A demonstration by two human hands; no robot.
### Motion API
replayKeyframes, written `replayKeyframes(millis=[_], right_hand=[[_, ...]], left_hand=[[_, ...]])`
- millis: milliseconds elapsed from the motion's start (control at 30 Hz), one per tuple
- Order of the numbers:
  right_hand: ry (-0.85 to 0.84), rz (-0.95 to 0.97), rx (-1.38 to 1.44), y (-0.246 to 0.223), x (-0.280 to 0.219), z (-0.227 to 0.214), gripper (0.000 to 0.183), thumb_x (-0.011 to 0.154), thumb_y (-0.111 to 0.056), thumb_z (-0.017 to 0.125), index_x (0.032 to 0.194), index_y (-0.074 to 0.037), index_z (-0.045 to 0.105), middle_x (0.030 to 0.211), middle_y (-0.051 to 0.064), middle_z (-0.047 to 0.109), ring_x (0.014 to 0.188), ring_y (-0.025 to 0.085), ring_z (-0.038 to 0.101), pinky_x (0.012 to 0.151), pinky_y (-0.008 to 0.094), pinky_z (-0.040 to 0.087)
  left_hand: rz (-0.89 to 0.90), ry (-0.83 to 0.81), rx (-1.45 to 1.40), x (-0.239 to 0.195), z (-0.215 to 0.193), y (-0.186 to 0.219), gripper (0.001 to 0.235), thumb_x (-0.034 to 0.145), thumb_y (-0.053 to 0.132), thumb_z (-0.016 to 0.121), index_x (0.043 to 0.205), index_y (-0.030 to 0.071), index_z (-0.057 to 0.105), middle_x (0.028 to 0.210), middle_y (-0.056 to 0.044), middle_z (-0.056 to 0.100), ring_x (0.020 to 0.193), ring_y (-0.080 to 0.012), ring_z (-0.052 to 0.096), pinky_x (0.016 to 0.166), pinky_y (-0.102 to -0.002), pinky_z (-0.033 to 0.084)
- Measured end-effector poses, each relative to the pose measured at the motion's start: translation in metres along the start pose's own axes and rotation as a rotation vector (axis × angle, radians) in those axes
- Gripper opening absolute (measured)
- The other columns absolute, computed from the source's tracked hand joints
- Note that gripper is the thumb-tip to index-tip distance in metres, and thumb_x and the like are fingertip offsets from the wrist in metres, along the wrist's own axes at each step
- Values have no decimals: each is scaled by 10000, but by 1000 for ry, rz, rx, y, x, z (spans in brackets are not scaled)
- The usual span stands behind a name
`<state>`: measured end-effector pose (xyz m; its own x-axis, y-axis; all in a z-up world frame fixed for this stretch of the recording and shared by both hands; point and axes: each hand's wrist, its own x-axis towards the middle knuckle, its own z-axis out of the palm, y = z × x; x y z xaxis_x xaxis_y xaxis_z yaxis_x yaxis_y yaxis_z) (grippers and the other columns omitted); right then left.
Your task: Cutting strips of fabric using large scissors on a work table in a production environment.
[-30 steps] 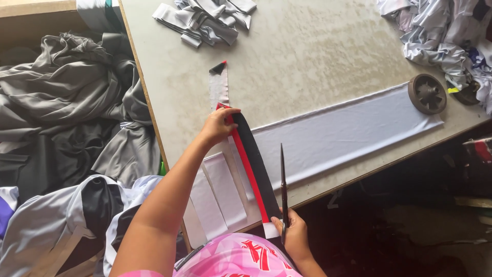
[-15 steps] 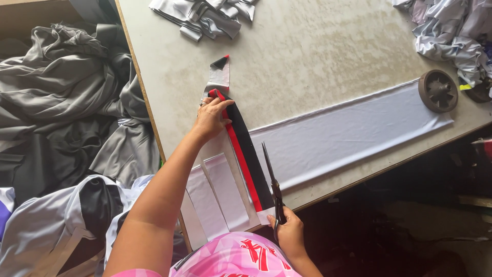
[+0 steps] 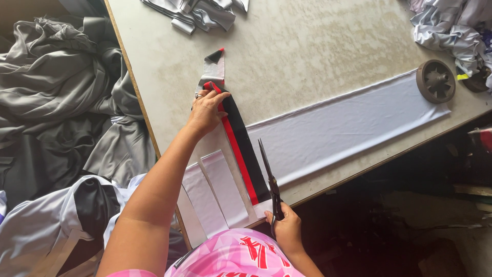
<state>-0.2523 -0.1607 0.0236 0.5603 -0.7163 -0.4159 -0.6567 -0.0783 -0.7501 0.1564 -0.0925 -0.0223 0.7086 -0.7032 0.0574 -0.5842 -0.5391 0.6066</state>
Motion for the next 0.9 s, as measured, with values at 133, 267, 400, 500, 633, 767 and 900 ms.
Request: replayKeyframes(millis=[133,267,400,500,633,767,900], right_hand=[[13,-15,-12,-4,0,-1,163,788,-151,845,910,-96,752,676,23,758,649,130,781,663,275,557],[16,-45,-63,-6,-4,-3,128,789,-176,833,840,-112,734,650,23,780,629,122,694,667,297,522],[10,-32,-46,-4,-2,-3,160,785,-189,839,887,-108,746,677,39,795,659,131,773,673,286,551],[-12,37,21,-2,-5,-6,181,776,-116,855,920,-66,758,698,39,744,646,155,789,642,280,602],[-11,51,111,12,-17,-23,243,788,-70,838,1020,-37,774,799,80,782,676,173,785,683,285,681],[-89,-58,-76,46,-35,-67,296,780,-310,871,725,-131,641,520,-26,612,437,77,450,448,286,403],[-300,511,7,-20,-67,-111,333,998,-201,434,742,-39,571,598,82,599,508,164,449,531,319,367]], left_hand=[[13,-20,27,-2,-5,7,602,832,173,821,1390,232,605,1168,-2,610,1355,-315,435,1028,-559,386],[136,134,244,-9,2,10,518,771,235,883,1242,225,668,1053,-75,539,1099,-349,530,839,-513,485],[181,370,332,-19,6,15,330,777,222,901,1008,173,670,856,-25,515,757,-257,569,616,-420,504],[233,412,396,-48,1,41,206,834,249,821,931,176,656,882,-54,537,811,-298,578,610,-456,463],[309,337,471,-128,26,91,861,839,642,758,1449,63,575,1333,-177,580,1320,-338,517,1035,-483,411],[275,95,472,-181,41,114,1214,860,889,441,1636,1,155,1722,-182,135,1608,-321,65,1310,-499,36],[319,92,473,-188,45,115,1198,872,901,369,1635,-1,171,1726,-161,129,1610,-286,84,1311,-490,58]])
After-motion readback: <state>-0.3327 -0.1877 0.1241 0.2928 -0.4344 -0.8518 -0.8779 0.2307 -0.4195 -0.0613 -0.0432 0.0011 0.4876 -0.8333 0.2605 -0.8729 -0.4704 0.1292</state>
